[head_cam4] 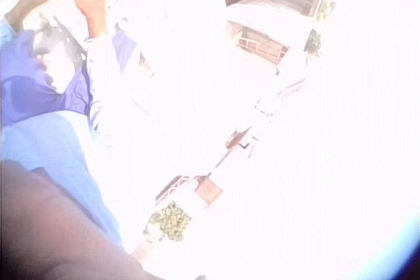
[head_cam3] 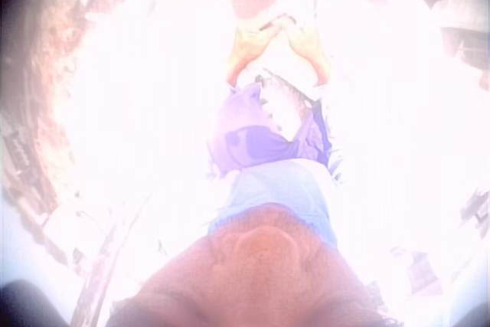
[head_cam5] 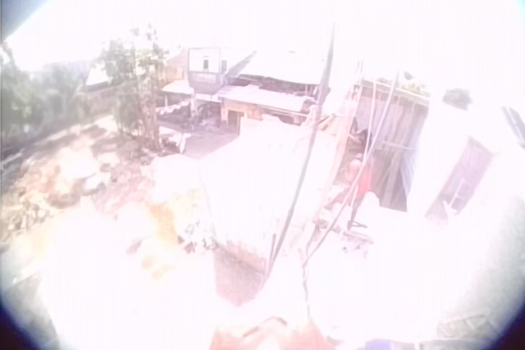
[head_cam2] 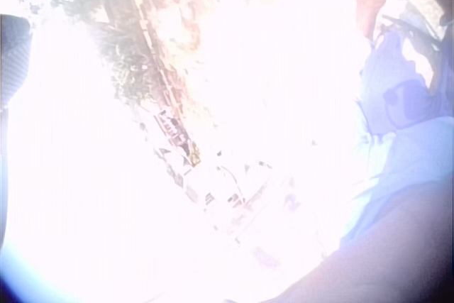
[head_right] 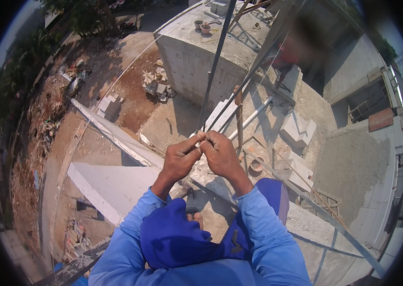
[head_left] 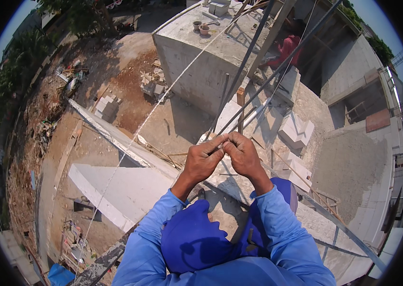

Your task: The person secures vertical reinforcement bars by hand and with a hammer on a concrete beam, while another person hands items from below.

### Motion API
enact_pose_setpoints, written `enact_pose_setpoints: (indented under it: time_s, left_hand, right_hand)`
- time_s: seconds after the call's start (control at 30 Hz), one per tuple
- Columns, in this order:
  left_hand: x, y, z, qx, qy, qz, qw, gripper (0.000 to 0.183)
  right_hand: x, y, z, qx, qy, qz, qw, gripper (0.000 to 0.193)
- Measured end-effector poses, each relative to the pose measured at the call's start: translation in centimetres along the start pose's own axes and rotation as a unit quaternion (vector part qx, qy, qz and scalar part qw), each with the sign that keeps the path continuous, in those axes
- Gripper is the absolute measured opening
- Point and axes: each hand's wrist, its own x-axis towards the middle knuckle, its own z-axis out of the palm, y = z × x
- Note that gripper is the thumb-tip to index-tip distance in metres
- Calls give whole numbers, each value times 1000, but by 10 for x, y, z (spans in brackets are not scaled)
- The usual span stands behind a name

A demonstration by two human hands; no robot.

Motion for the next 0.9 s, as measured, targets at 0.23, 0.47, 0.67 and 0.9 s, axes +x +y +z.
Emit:
enact_pose_setpoints:
  time_s: [0.23,0.47,0.67,0.9]
  left_hand:
    - [-15,-9,-7,-105,72,-71,989,14]
    - [-8,-18,-7,71,67,45,994,11]
    - [6,1,-7,105,70,161,979,13]
    - [8,14,-4,87,91,235,964,17]
  right_hand:
    - [0,5,-1,126,-41,56,990,18]
    - [2,-11,-8,172,-95,60,979,26]
    - [5,-21,-14,227,-130,83,962,28]
    - [7,-26,-19,245,-143,89,955,19]
